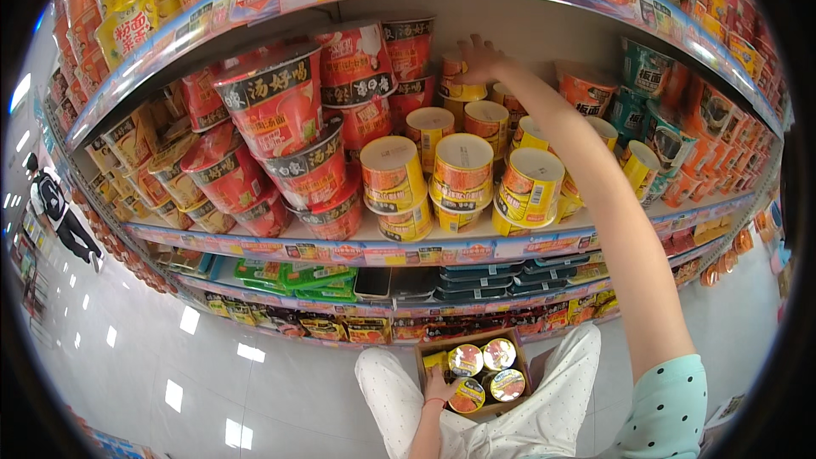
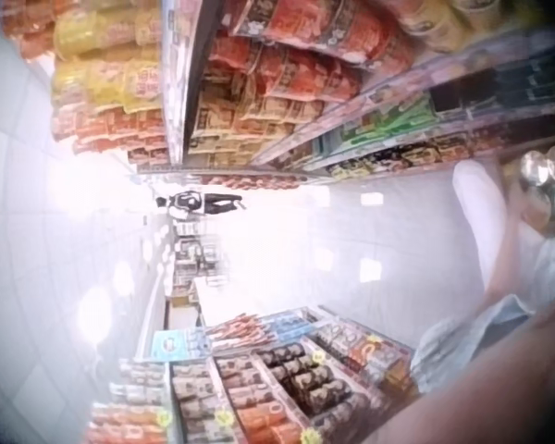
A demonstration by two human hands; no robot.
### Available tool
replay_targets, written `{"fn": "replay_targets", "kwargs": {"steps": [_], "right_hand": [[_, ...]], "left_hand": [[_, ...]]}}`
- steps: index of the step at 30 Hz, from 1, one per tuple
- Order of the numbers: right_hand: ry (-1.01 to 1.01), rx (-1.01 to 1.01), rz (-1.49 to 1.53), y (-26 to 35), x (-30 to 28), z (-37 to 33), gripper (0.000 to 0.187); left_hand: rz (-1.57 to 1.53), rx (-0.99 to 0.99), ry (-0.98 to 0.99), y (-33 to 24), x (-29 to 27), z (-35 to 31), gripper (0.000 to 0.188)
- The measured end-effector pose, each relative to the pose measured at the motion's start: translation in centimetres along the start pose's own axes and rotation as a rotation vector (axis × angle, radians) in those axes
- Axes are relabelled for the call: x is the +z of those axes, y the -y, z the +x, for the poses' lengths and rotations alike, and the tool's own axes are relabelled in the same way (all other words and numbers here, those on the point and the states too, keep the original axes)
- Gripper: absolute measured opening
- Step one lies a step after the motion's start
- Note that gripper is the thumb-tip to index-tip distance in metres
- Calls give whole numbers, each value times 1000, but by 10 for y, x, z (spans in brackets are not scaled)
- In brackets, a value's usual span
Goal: The person sits on the floor and restocks a supermarket shelf with instant noodle cups. They pick up cups from a box on their lap, place them on the shelf, and adjust the arrangement to fill gaps.
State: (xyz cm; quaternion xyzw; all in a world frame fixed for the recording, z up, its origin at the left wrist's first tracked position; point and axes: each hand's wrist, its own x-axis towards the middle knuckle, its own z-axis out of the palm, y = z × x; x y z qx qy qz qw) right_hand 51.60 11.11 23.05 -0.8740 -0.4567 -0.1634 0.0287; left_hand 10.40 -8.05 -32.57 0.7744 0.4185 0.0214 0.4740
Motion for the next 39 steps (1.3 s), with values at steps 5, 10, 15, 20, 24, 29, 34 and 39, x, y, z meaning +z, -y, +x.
{"fn": "replay_targets", "kwargs": {"steps": [5,10,15,20,24,29,34,39], "right_hand": [[-128,-221,-76,0,-41,-53,76],[-466,-511,170,-4,-86,-236,61],[-70,-443,977,13,-36,-402,45],[792,244,992,13,231,-534,53],[1049,233,513,49,352,-613,72],[791,346,323,89,355,-638,85],[658,334,413,84,353,-657,82],[507,331,814,67,353,-656,89]], "left_hand": [[167,52,25,10,12,5,104],[219,-88,60,-1,24,14,116],[314,-107,61,25,43,31,117],[169,-295,257,14,62,23,139],[354,-233,319,-8,54,-7,143],[464,-175,234,-25,61,-23,141],[631,-117,184,-17,72,-43,134],[528,-237,158,-47,37,-36,124]]}}
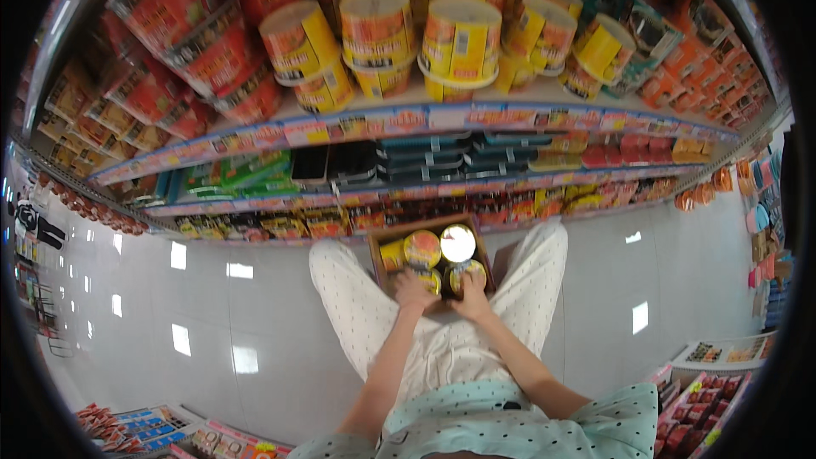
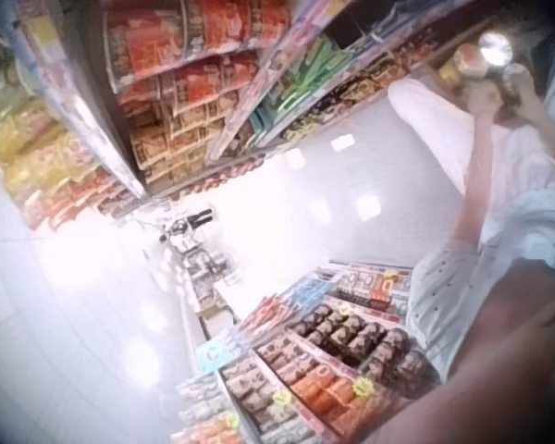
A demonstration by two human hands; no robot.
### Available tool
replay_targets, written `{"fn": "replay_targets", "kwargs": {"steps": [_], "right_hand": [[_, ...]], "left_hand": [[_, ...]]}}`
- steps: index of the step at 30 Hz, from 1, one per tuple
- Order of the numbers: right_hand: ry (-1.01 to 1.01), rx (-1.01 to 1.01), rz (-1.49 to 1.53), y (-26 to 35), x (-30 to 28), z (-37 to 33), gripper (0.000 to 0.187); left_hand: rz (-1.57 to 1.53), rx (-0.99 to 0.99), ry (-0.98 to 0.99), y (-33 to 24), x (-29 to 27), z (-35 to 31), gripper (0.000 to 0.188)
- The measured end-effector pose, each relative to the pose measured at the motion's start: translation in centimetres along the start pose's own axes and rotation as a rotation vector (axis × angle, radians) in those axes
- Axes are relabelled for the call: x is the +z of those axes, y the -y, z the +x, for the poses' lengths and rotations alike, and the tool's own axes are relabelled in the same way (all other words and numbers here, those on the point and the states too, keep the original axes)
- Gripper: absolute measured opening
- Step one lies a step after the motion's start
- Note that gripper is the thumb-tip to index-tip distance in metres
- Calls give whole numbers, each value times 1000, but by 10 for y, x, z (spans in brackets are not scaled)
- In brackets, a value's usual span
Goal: The person sits on the floor and restocks a supermarket shelf with instant noodle cups. They pick up cups from a box on their lap, place them on the shelf, and adjust the arrangement to fill gaps.
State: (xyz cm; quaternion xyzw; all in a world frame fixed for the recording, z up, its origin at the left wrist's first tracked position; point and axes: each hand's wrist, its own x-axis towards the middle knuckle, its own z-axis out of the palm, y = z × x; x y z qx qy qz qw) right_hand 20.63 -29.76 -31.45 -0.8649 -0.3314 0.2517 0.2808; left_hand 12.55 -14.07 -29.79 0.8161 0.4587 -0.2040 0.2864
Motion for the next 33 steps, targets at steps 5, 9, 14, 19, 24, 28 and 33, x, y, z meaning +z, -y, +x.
{"fn": "replay_targets", "kwargs": {"steps": [5,9,14,19,24,28,33], "right_hand": [[5,-387,286,64,-52,-5,107],[27,-416,226,130,-138,-14,106],[6,-614,440,175,-282,-19,115],[-271,-833,695,264,-380,22,119],[-800,-1047,-125,345,-471,127,91],[-1134,-965,-1163,377,-507,223,66],[-928,-1075,-1462,374,-523,323,42]], "left_hand": [[-290,314,231,-7,-92,-52,124],[-492,901,-88,0,-120,-59,101],[-1367,516,277,5,-172,-58,42],[-1139,137,262,45,-75,18,31],[-579,162,166,66,24,59,22],[-449,237,-2,61,22,53,27],[-347,200,83,54,16,57,25]]}}
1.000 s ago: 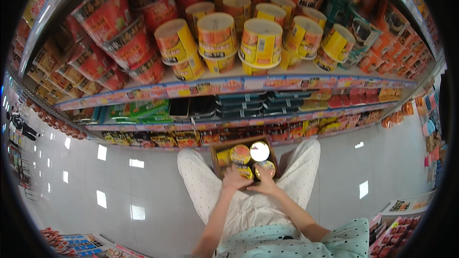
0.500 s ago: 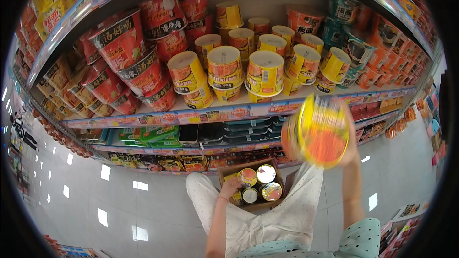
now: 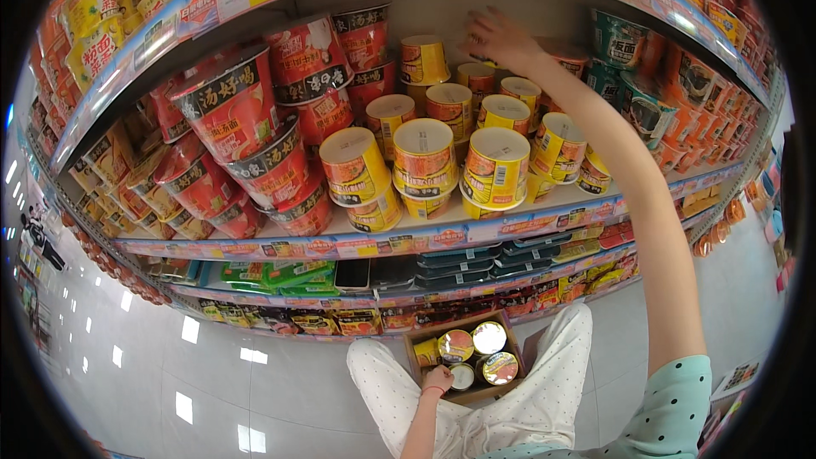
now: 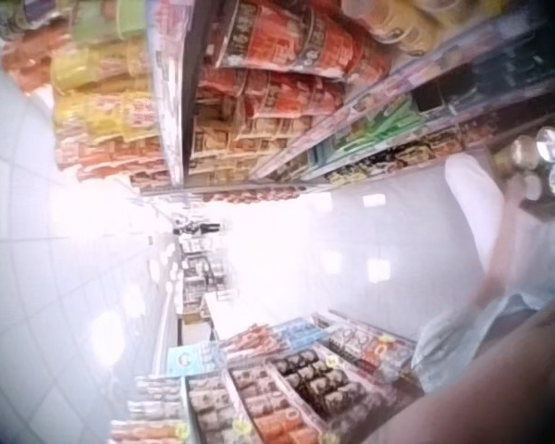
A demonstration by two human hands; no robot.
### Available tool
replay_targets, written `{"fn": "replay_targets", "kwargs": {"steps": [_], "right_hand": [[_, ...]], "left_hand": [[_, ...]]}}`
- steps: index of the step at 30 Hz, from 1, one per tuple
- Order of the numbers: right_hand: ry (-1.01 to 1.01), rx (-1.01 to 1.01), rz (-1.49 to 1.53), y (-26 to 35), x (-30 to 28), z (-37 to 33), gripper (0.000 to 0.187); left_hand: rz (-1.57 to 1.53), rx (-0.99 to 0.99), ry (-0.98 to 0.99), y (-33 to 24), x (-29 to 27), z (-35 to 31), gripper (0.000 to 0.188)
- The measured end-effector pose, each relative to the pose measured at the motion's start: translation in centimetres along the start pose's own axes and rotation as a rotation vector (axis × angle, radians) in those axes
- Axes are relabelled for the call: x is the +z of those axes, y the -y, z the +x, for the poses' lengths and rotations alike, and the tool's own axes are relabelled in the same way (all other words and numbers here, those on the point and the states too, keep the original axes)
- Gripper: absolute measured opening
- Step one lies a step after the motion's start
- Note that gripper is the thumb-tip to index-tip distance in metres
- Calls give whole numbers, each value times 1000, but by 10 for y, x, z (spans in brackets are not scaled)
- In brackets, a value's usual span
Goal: The person sits on the floor and restocks a supermarket shelf with instant noodle cups. They pick up cups from a box on their lap, place them on the shelf, and adjust the arrangement to fill gaps.
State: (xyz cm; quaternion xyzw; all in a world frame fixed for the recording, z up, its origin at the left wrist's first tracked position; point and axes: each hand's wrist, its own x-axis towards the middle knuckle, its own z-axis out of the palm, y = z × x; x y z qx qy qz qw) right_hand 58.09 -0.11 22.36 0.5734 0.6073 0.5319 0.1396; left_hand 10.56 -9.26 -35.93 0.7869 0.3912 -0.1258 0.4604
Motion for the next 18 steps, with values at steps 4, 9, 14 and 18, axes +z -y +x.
{"fn": "replay_targets", "kwargs": {"steps": [4,9,14,18], "right_hand": [[189,-23,-11,24,32,5,39],[69,72,169,31,25,8,56],[88,173,107,22,-2,3,72],[4,212,191,23,-52,-6,67]], "left_hand": [[-27,-13,39,4,1,3,27],[10,13,70,13,2,4,30],[6,-20,70,6,1,6,36],[141,48,-151,-13,-3,0,90]]}}
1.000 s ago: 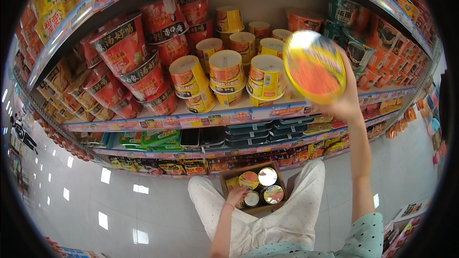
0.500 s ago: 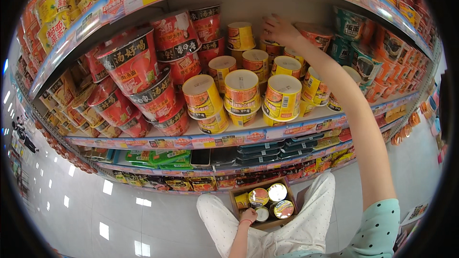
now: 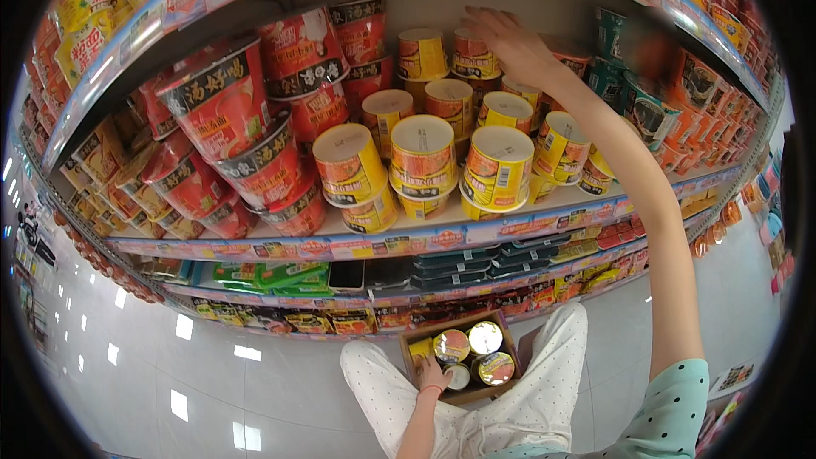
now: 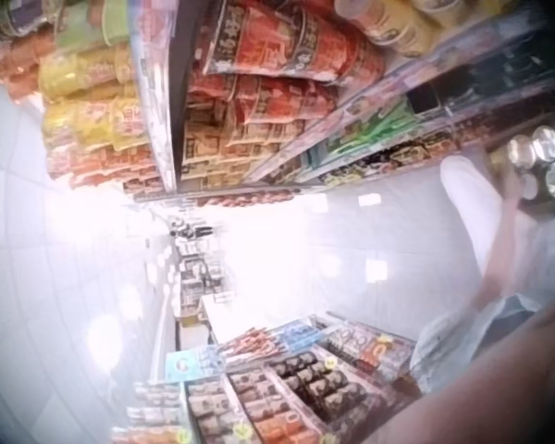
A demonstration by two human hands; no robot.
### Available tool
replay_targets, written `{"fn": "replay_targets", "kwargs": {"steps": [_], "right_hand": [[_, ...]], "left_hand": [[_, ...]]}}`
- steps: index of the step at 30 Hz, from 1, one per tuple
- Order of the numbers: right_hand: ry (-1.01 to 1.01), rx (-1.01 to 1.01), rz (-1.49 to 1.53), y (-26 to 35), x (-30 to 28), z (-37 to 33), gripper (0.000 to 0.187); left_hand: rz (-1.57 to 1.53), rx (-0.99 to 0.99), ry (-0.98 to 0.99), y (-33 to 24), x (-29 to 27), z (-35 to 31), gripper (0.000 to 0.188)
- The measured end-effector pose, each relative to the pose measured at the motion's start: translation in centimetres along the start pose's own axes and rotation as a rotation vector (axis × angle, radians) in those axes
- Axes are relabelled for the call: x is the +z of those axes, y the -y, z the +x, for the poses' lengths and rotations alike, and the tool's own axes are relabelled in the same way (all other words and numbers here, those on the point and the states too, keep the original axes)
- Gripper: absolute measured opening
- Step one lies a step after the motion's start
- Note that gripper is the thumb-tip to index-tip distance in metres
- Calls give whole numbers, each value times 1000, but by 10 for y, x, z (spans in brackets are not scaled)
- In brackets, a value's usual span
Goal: The person sits on the floor and restocks a supermarket shelf with instant noodle cups. They pick up cups from a box on their lap, place them on the shelf, and adjust the arrangement to fill gaps.
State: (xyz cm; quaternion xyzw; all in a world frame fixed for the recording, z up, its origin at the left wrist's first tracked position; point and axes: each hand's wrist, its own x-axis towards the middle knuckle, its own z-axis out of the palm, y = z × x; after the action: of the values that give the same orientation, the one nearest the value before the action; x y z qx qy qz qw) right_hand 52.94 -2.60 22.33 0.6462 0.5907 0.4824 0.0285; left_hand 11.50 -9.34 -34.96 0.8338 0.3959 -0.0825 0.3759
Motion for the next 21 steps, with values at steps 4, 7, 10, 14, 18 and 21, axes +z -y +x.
{"fn": "replay_targets", "kwargs": {"steps": [4,7,10,14,18,21], "right_hand": [[-144,98,314,43,-104,-38,62],[-308,152,760,105,-157,-84,60],[-145,313,1115,153,-195,-187,44],[360,805,1368,242,-198,-279,36],[623,740,1451,307,-193,-347,39],[645,799,1487,338,-190,-372,37]], "left_hand": [[51,95,-14,-27,-3,3,114],[249,43,-79,-22,13,7,127],[345,28,-127,-44,32,24,125],[337,34,-201,-50,27,35,123],[352,46,-94,-30,16,45,121],[132,-125,-125,-58,-2,23,121]]}}
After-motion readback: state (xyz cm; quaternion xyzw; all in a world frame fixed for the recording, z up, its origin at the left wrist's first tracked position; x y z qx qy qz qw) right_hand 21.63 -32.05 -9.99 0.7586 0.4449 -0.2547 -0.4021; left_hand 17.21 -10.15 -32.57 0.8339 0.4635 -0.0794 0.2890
